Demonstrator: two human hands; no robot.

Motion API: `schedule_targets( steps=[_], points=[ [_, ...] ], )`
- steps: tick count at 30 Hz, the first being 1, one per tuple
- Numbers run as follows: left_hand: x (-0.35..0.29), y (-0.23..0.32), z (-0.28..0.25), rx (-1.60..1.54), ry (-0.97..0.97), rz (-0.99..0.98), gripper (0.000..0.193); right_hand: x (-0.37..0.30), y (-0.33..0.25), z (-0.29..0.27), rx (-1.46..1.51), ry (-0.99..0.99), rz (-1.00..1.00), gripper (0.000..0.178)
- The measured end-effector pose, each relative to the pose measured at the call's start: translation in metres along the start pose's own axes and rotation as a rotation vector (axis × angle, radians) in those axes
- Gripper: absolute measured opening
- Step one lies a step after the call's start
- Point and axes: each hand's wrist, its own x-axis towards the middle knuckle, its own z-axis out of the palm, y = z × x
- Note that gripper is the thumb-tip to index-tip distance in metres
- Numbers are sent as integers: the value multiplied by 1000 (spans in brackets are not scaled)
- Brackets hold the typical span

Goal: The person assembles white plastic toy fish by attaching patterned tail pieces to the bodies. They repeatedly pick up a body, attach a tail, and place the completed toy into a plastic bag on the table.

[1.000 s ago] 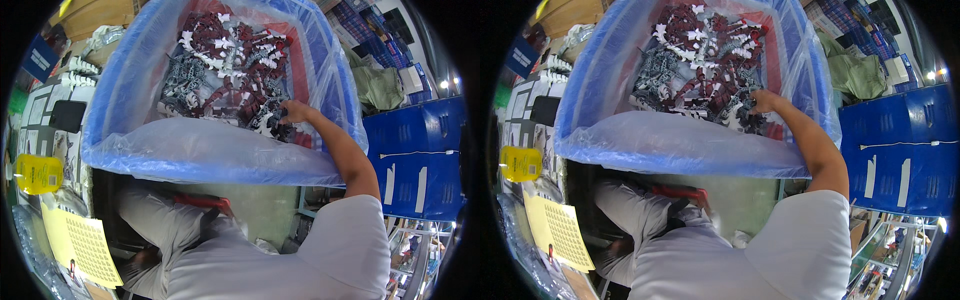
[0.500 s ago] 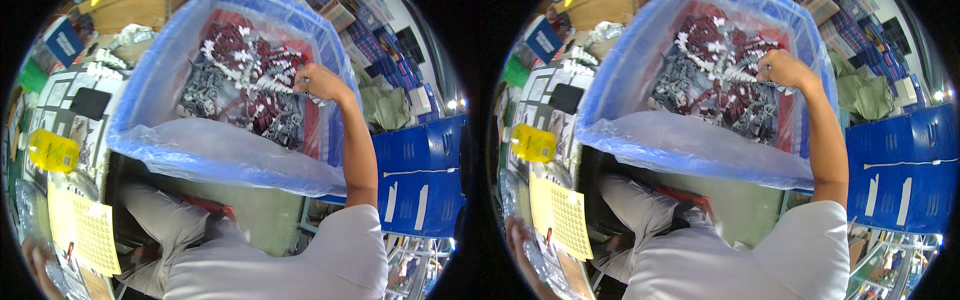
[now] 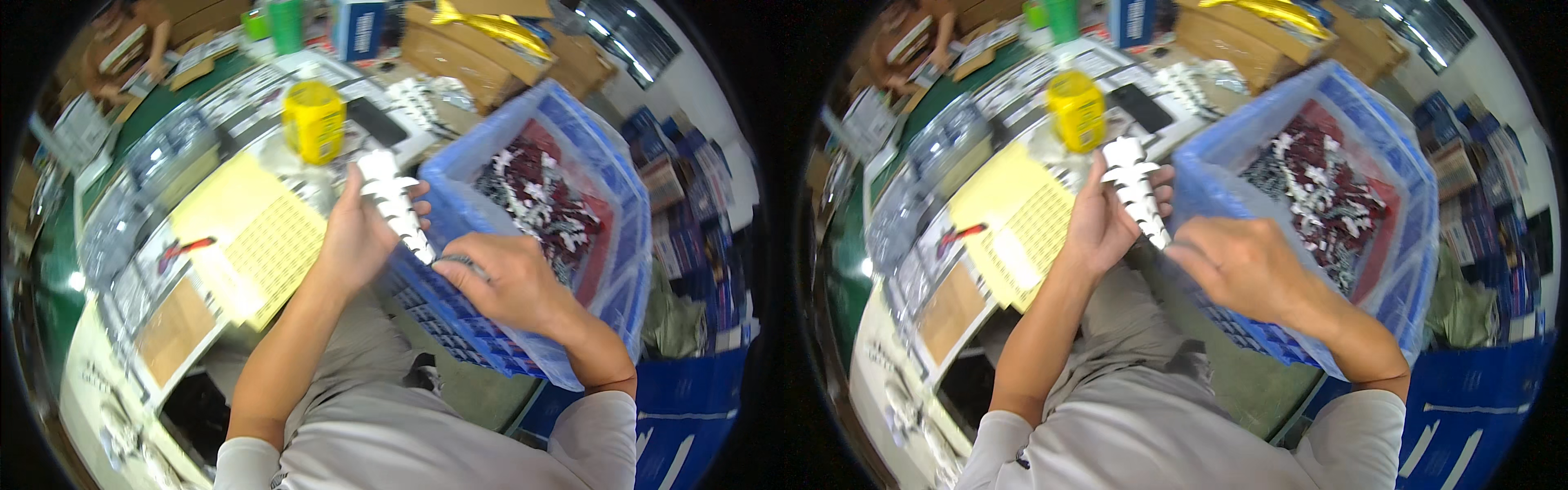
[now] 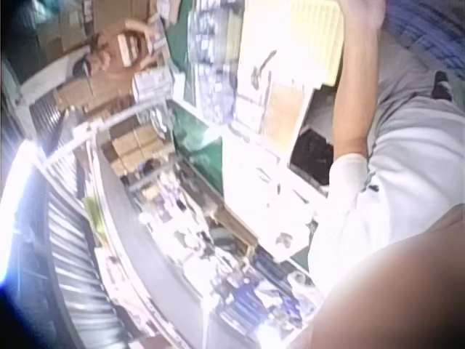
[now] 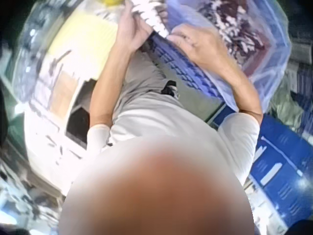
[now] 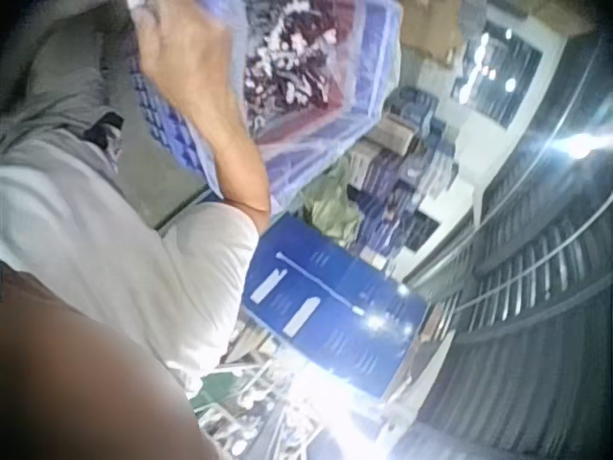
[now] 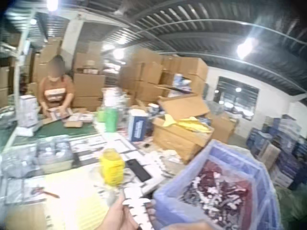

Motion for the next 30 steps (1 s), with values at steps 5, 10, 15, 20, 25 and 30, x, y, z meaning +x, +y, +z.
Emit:
schedule_targets(
  steps=[5, 10, 15, 20, 25, 30],
  points=[
    [-52, 29, -48, -103, 114, 177, 56, 32, -47, 59, 146, -108, -180, 18],
    [-88, 49, -49, 4, 133, 279, 61, 76, -74, 62, 717, 156, 91, 28],
    [-113, 42, -28, 543, 587, 358, 52, 129, -89, 166, -17, 522, -291, 30],
    [-133, 43, -39, 502, 536, 379, 47, 140, -62, 194, 384, 170, 64, 33],
    [-139, 44, -47, 333, 344, 295, 54, 174, -28, 163, 628, 272, 300, 36],
    [-131, 51, -50, 250, 244, 267, 55, 113, -18, 123, 809, 157, 306, 25]
  ],
)
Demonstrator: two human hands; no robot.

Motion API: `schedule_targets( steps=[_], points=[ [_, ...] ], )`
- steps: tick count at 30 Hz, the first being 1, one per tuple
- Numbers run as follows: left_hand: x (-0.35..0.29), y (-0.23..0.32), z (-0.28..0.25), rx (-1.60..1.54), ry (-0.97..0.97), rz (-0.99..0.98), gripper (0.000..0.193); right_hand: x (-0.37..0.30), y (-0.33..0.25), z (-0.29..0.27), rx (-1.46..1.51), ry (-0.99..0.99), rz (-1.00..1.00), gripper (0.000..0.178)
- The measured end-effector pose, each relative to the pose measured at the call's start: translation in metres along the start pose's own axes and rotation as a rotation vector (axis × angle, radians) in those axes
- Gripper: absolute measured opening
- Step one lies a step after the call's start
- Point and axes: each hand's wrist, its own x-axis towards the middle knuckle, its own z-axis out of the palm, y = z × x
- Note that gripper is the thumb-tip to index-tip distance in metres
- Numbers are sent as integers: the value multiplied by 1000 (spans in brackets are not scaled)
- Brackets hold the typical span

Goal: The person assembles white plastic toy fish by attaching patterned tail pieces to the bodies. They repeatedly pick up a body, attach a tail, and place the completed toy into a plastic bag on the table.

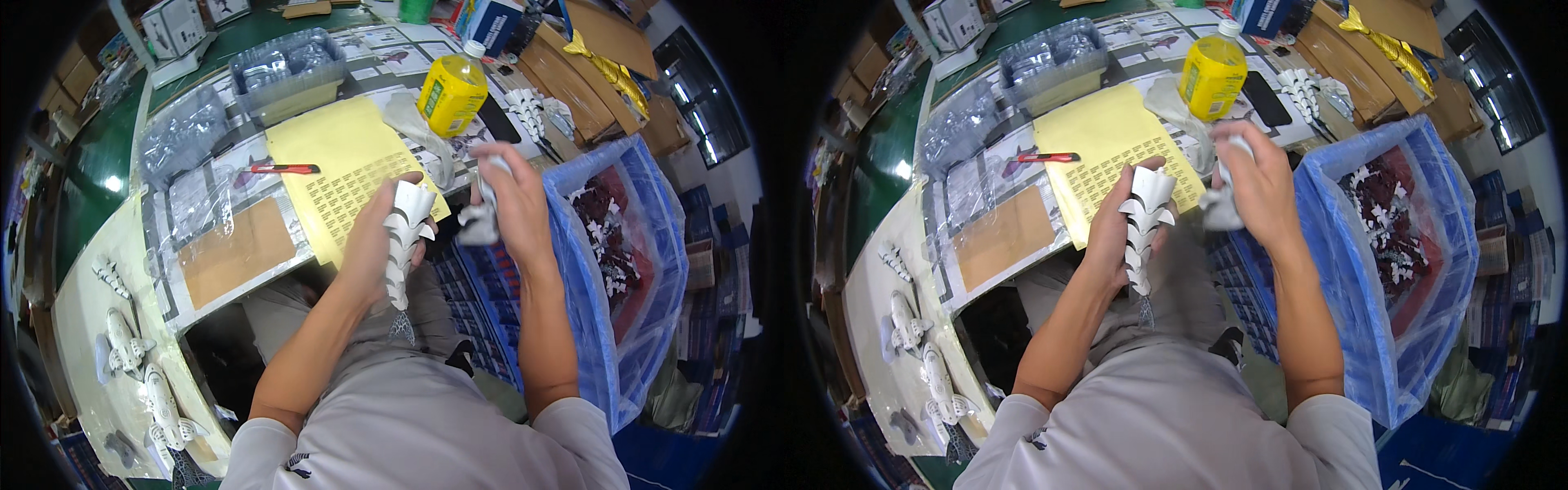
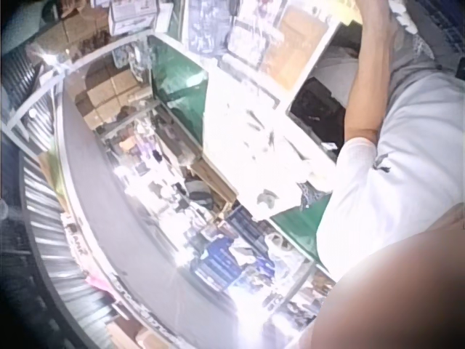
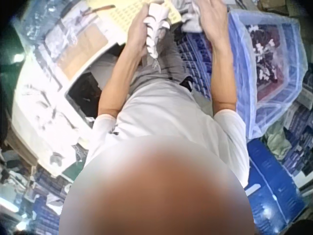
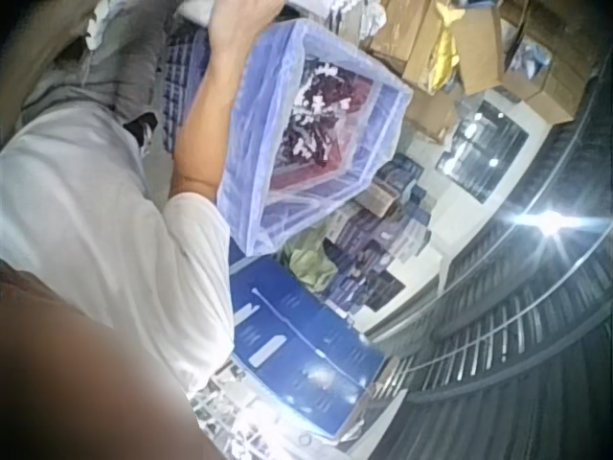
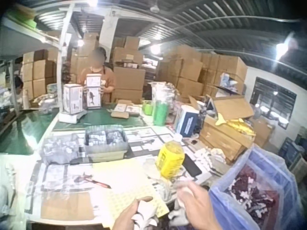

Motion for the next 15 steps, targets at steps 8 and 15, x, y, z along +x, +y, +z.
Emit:
schedule_targets(
  steps=[8, 15],
  points=[
    [33, -48, 100, 302, -174, 160, 48, -100, -17, -36, -158, -180, 66, 51],
    [57, -77, 125, 695, -313, 68, 45, -73, -42, -286, -397, 365, 388, 61]
  ],
)
